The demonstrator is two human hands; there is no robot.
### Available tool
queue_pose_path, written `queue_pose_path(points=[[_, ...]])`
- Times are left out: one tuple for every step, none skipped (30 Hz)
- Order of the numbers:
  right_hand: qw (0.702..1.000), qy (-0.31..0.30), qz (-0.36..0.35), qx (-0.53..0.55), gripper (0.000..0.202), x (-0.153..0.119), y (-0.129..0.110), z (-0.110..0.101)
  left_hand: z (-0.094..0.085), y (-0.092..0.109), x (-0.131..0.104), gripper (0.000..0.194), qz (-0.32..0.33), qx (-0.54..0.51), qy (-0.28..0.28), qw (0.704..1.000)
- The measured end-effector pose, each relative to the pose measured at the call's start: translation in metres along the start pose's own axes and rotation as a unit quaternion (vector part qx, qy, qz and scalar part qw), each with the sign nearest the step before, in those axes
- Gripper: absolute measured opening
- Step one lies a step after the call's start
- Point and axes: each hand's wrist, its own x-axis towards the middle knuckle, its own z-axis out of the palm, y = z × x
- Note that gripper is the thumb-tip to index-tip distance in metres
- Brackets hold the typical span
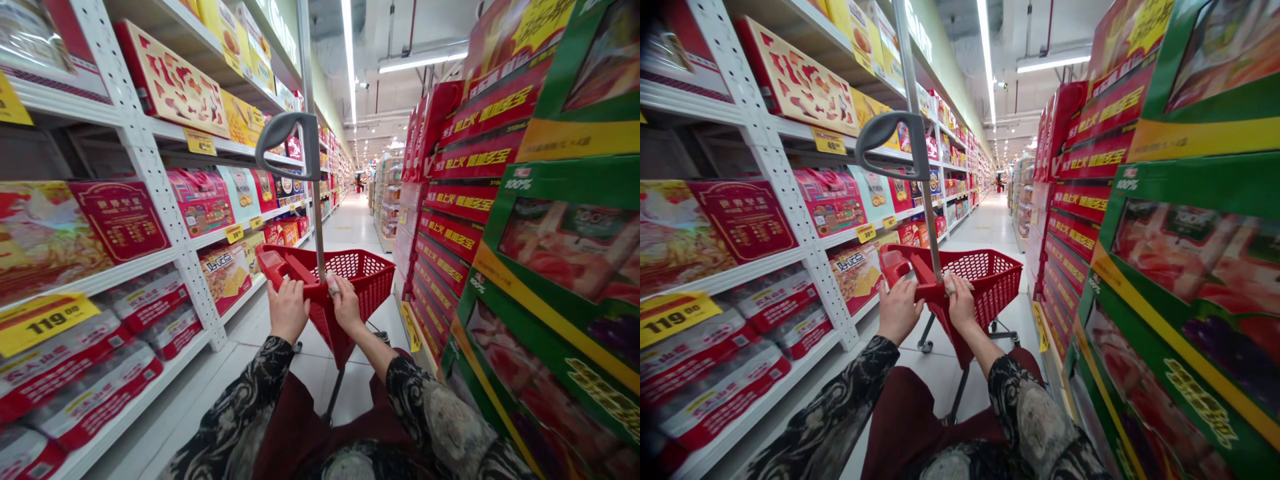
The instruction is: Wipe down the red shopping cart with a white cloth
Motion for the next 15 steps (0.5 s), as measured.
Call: queue_pose_path(points=[[0.999, 0.023, 0.021, 0.015, 0.045, 0.002, -0.007, -0.002, 0.002, 0.003, 0.000, 0.035, 0.008, -0.011, 0.001, 1.000], [0.997, 0.046, 0.043, 0.034, 0.044, 0.004, -0.016, -0.005, 0.004, 0.007, 0.001, 0.036, 0.017, -0.023, 0.003, 1.000], [0.994, 0.067, 0.064, 0.057, 0.043, 0.007, -0.026, -0.007, 0.006, 0.011, 0.002, 0.037, 0.028, -0.035, 0.002, 0.999], [0.990, 0.084, 0.080, 0.083, 0.043, 0.010, -0.037, -0.010, 0.007, 0.014, 0.002, 0.038, 0.040, -0.047, 0.000, 0.998], [0.985, 0.096, 0.087, 0.112, 0.044, 0.013, -0.049, -0.012, 0.009, 0.017, 0.003, 0.038, 0.053, -0.059, -0.002, 0.997], [0.981, 0.102, 0.085, 0.139, 0.045, 0.017, -0.059, -0.014, 0.012, 0.019, 0.004, 0.039, 0.069, -0.071, -0.006, 0.995], [0.979, 0.103, 0.077, 0.160, 0.046, 0.021, -0.069, -0.016, 0.014, 0.021, 0.004, 0.041, 0.087, -0.082, -0.011, 0.993], [0.978, 0.101, 0.067, 0.170, 0.047, 0.024, -0.076, -0.018, 0.016, 0.022, 0.005, 0.043, 0.106, -0.092, -0.016, 0.990], [0.979, 0.097, 0.058, 0.169, 0.047, 0.027, -0.080, -0.020, 0.018, 0.021, 0.005, 0.045, 0.121, -0.099, -0.021, 0.987], [0.983, 0.091, 0.048, 0.154, 0.046, 0.029, -0.081, -0.022, 0.019, 0.020, 0.004, 0.048, 0.126, -0.102, -0.023, 0.986], [0.987, 0.084, 0.036, 0.129, 0.044, 0.031, -0.079, -0.024, 0.021, 0.018, 0.004, 0.050, 0.119, -0.102, -0.023, 0.987], [0.992, 0.077, 0.023, 0.097, 0.042, 0.032, -0.074, -0.026, 0.021, 0.015, 0.004, 0.052, 0.103, -0.098, -0.023, 0.990], [0.996, 0.069, 0.008, 0.063, 0.041, 0.032, -0.067, -0.028, 0.022, 0.012, 0.005, 0.053, 0.086, -0.092, -0.025, 0.992], [0.998, 0.063, -0.005, 0.032, 0.040, 0.032, -0.059, -0.031, 0.022, 0.010, 0.005, 0.053, 0.072, -0.087, -0.028, 0.993], [0.998, 0.058, -0.012, 0.005, 0.040, 0.032, -0.050, -0.034, 0.021, 0.008, 0.006, 0.052, 0.064, -0.084, -0.033, 0.994]])
